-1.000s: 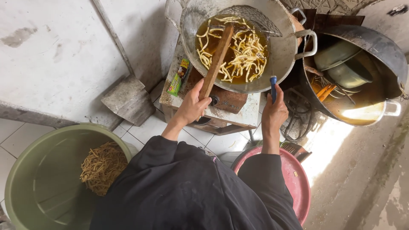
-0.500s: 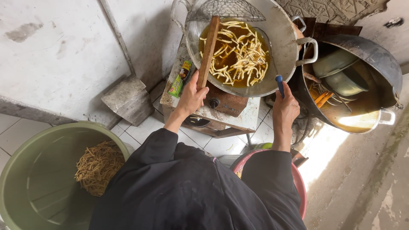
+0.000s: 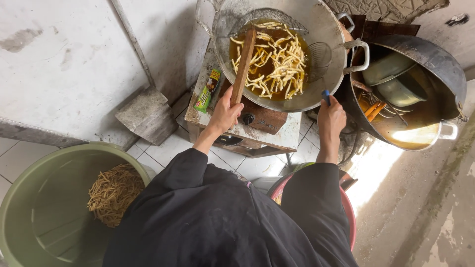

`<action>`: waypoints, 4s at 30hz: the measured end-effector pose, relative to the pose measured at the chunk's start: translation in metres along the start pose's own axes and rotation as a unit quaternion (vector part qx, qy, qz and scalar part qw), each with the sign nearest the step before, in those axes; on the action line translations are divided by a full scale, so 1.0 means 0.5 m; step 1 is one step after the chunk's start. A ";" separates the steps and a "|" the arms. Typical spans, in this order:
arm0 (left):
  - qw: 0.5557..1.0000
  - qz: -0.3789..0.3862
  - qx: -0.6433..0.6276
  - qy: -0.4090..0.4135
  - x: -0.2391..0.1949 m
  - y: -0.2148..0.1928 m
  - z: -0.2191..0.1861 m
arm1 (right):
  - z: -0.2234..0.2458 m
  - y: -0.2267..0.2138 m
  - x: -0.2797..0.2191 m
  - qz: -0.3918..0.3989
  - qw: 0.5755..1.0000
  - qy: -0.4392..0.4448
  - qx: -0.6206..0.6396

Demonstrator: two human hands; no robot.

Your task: Deep frying thin pastry strips in a large wok of oil while stirring with tools to ensure even cooking

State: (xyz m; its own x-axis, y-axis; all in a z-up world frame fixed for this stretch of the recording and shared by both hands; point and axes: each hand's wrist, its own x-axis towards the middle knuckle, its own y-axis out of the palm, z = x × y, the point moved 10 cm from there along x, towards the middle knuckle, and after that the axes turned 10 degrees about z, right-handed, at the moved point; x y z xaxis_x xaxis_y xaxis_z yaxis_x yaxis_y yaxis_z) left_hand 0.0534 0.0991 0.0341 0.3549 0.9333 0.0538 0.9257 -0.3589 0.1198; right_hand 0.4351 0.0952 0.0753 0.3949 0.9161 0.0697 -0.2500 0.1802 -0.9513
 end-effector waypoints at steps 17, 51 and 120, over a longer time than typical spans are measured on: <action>0.999 -0.009 -0.042 0.022 -0.055 -0.029 -0.089 | 0.226 0.055 -0.180 0.010 0.991 -0.094 0.091; 0.996 -0.011 -0.053 0.064 -0.157 -0.008 -0.128 | 0.227 -0.109 -0.257 -0.032 0.973 -0.224 0.039; 0.992 -0.035 -0.058 0.107 -0.141 -0.003 -0.159 | 0.235 0.062 -0.010 -0.010 0.929 -0.313 -0.199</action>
State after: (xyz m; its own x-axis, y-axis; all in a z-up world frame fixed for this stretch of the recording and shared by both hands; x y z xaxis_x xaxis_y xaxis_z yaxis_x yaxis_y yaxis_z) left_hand 0.0165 0.0333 0.1087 0.2425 0.9375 0.2494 0.9215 -0.3030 0.2429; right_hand 0.3217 0.1384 0.0805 -0.2267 0.9652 0.1303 0.1479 0.1664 -0.9749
